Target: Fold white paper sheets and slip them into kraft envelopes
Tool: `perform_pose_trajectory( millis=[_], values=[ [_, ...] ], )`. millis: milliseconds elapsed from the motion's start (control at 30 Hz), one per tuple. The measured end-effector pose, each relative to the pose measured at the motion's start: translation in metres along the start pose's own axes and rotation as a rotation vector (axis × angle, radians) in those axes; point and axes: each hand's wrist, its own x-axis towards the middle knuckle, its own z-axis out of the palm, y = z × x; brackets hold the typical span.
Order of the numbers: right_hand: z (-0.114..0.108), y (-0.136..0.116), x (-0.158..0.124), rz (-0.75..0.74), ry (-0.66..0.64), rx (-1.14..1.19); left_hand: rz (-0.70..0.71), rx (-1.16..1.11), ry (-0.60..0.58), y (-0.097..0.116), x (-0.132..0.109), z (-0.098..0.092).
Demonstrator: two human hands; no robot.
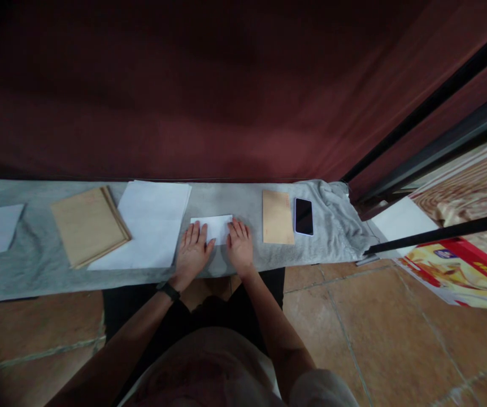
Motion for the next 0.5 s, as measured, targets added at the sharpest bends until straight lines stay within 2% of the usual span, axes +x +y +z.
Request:
perform_pose_trajectory(
  millis=[267, 500],
  values=[
    [0.0019, -0.0059, -0.0026, -0.176, -0.128, -0.003, 0.023, 0.007, -0.001, 0.0003, -0.0003, 0.0002],
    [0.0063, -0.0095, -0.004, -0.081, -0.075, -0.045, -0.009, 0.001, 0.007, 0.0024, -0.0015, -0.0013]
  ],
)
